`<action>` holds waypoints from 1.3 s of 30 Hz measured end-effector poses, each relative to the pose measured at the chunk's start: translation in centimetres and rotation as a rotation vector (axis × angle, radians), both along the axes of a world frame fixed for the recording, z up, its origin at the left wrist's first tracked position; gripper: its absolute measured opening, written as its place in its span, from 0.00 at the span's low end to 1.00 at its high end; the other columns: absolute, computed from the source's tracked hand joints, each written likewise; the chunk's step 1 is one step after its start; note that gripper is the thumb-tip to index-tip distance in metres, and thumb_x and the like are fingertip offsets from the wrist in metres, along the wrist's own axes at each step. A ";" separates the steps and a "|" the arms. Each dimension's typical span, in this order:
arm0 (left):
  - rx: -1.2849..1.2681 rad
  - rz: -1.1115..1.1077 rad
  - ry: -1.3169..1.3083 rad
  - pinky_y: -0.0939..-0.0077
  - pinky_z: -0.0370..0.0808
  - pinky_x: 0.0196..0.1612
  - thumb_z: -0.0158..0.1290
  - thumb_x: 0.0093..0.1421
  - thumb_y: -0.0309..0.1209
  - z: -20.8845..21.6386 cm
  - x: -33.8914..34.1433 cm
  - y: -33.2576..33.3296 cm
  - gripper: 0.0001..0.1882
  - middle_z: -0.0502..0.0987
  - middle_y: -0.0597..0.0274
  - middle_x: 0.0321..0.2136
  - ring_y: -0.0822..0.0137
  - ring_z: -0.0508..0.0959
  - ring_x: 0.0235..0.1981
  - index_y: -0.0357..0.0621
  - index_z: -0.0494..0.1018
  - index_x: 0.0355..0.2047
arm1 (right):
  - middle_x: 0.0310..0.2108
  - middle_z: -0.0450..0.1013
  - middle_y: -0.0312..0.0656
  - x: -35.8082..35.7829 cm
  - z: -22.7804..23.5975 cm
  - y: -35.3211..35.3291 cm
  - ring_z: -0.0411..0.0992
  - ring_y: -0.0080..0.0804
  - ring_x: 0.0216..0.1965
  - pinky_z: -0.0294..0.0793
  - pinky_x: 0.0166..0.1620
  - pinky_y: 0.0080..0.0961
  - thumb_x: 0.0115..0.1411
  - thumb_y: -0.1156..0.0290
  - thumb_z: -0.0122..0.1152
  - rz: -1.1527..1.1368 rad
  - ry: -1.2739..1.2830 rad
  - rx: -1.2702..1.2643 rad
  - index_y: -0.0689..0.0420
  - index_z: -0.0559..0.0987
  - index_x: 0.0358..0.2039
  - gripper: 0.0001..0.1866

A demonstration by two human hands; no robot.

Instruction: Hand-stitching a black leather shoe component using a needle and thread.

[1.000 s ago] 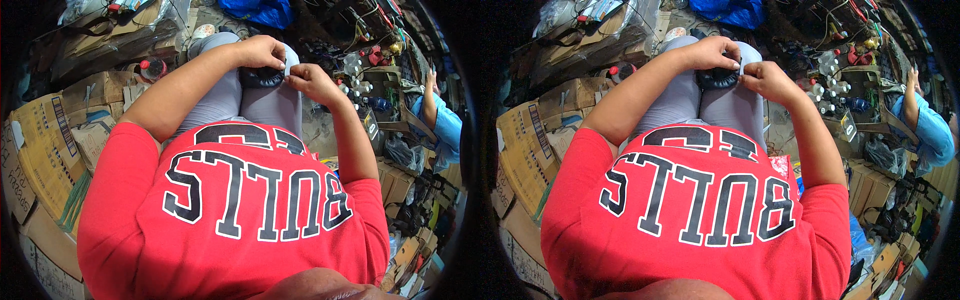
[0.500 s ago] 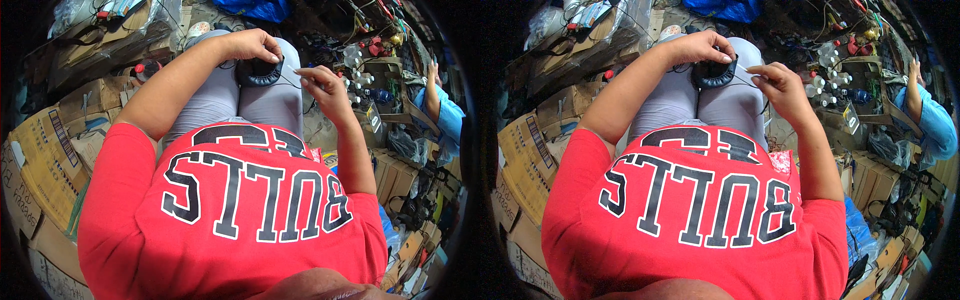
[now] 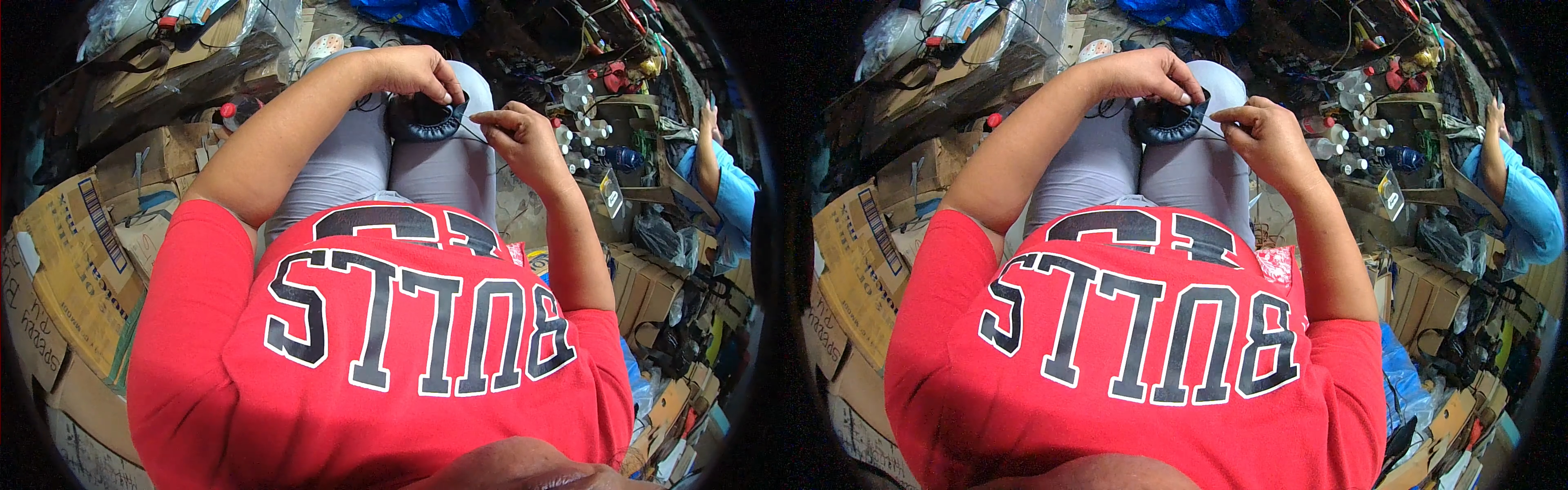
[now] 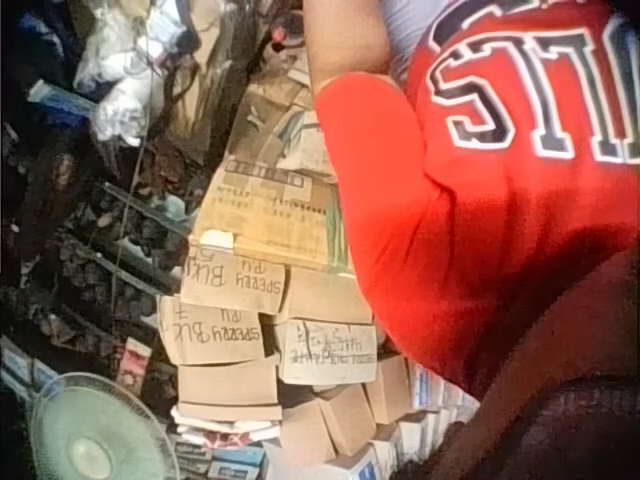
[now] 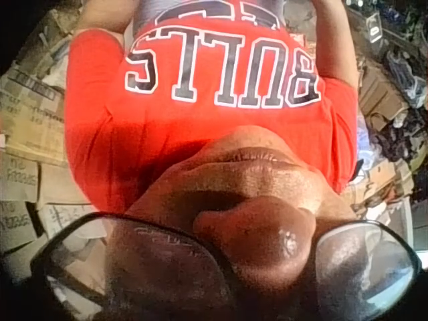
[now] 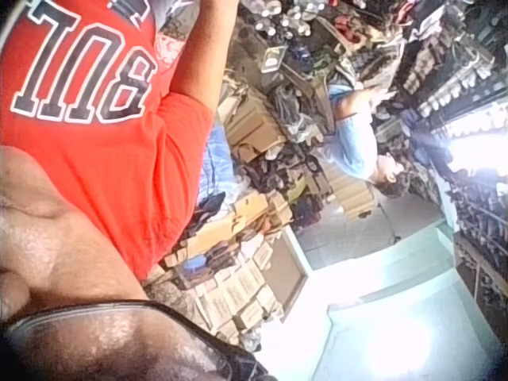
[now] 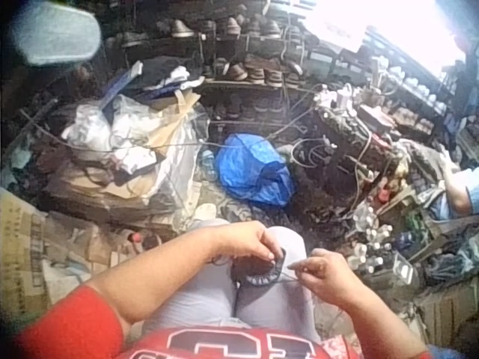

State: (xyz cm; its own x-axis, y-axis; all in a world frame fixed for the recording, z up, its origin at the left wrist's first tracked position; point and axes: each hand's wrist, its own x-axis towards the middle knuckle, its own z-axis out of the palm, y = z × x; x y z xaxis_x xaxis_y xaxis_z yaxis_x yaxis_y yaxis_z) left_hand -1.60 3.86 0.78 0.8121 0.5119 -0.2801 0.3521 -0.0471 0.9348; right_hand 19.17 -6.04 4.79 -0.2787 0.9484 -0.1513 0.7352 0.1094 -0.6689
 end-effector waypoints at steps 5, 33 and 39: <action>-0.011 -0.008 0.030 0.84 0.63 0.24 0.57 0.50 0.31 0.1 0.1 0.1 0.14 0.77 0.71 0.26 0.80 0.66 0.21 0.45 0.78 0.39 | 0.23 0.67 0.40 0.0 -0.2 0.0 0.68 0.27 0.23 0.67 0.29 0.23 0.52 0.75 0.57 0.000 0.038 0.022 0.56 0.81 0.35 0.09; 0.101 -0.160 0.055 0.80 0.70 0.28 0.58 0.51 0.31 0.1 0.8 1.2 0.14 0.77 0.70 0.27 0.77 0.72 0.26 0.44 0.78 0.39 | 0.33 0.68 0.33 2.7 -5.1 3.3 0.65 0.21 0.37 0.65 0.41 0.18 0.55 0.76 0.59 0.075 0.419 -0.263 0.55 0.80 0.35 0.07; 0.160 -0.134 0.040 0.76 0.71 0.35 0.57 0.51 0.30 -0.9 0.9 1.4 0.14 0.78 0.66 0.29 0.73 0.74 0.29 0.43 0.77 0.39 | 0.28 0.69 0.31 0.8 -5.5 2.0 0.66 0.19 0.32 0.66 0.36 0.17 0.50 0.74 0.65 -0.064 0.421 -0.166 0.57 0.80 0.33 0.08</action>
State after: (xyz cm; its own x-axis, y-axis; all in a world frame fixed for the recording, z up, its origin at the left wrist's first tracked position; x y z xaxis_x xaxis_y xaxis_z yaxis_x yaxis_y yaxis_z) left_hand -0.70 5.28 -0.07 0.8656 0.4410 -0.2373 0.3695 -0.2428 0.8969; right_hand 20.01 -4.04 -0.75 -0.2903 0.9382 -0.1887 0.3969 -0.0614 -0.9158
